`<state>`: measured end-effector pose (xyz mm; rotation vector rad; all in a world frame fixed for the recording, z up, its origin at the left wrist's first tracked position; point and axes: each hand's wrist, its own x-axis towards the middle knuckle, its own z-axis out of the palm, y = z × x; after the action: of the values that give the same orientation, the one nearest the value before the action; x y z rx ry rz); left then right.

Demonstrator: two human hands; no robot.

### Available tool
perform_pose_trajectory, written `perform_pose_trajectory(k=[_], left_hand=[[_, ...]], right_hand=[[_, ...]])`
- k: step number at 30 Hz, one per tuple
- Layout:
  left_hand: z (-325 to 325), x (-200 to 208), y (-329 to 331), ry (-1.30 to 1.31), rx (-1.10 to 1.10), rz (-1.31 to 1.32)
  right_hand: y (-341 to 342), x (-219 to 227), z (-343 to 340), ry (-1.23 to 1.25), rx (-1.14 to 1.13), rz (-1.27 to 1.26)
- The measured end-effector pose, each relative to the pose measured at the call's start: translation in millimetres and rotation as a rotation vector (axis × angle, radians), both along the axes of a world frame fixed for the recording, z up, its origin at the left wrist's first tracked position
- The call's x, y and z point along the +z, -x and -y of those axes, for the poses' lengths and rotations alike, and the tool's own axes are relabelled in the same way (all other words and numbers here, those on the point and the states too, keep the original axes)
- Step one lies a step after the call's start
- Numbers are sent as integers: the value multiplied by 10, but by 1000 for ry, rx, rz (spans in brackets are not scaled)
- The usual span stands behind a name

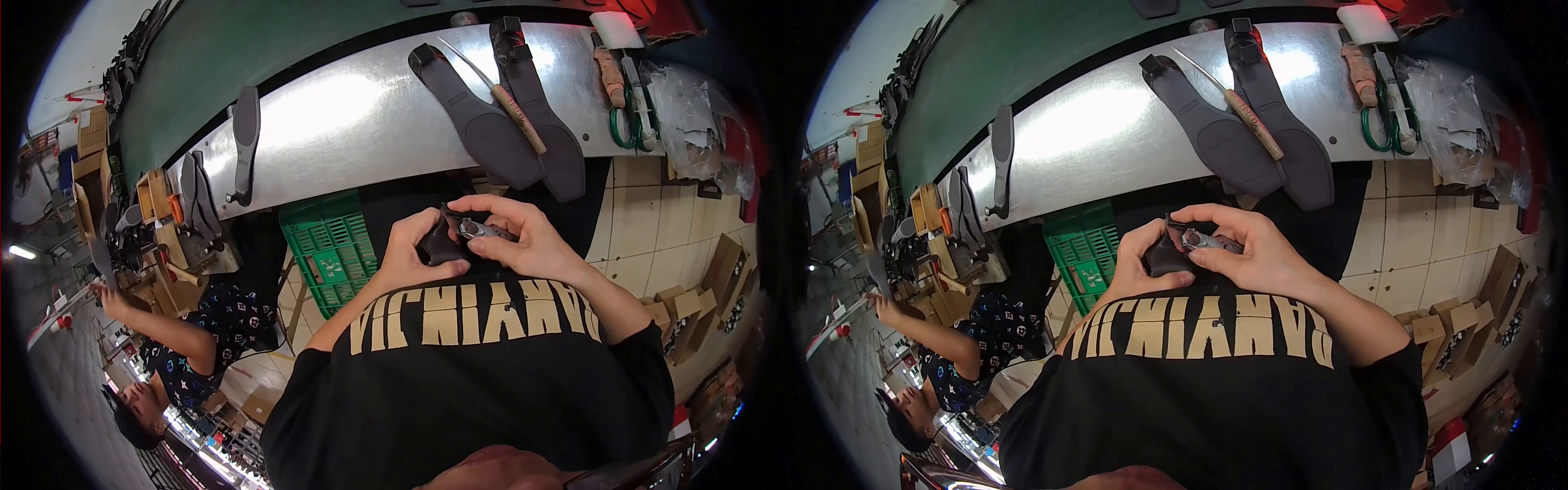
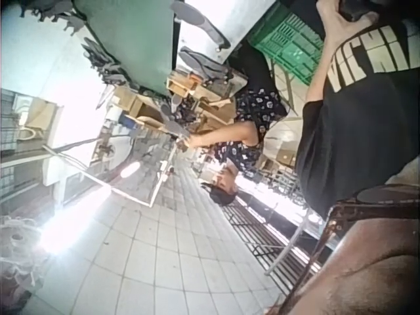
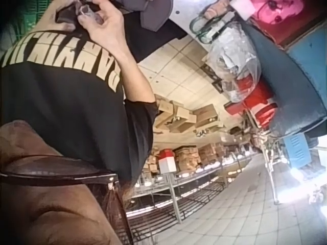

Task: Assembling and finishing shoe soles in a factory setting.

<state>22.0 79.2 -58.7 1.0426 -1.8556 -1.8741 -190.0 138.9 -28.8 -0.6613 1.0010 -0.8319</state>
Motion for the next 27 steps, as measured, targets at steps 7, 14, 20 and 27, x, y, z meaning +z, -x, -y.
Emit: perform_pose_trajectory(k=[7,14,20,27], left_hand=[[-13,4,-24,-61,11,-28],[-14,46,-3,-135,26,-46],[-19,47,-4,-175,34,-56],[-18,35,-23,-240,33,-102]], right_hand=[[23,55,36,-21,20,21],[58,67,43,-22,50,1],[53,58,29,-22,40,14],[52,32,12,-31,30,67]])
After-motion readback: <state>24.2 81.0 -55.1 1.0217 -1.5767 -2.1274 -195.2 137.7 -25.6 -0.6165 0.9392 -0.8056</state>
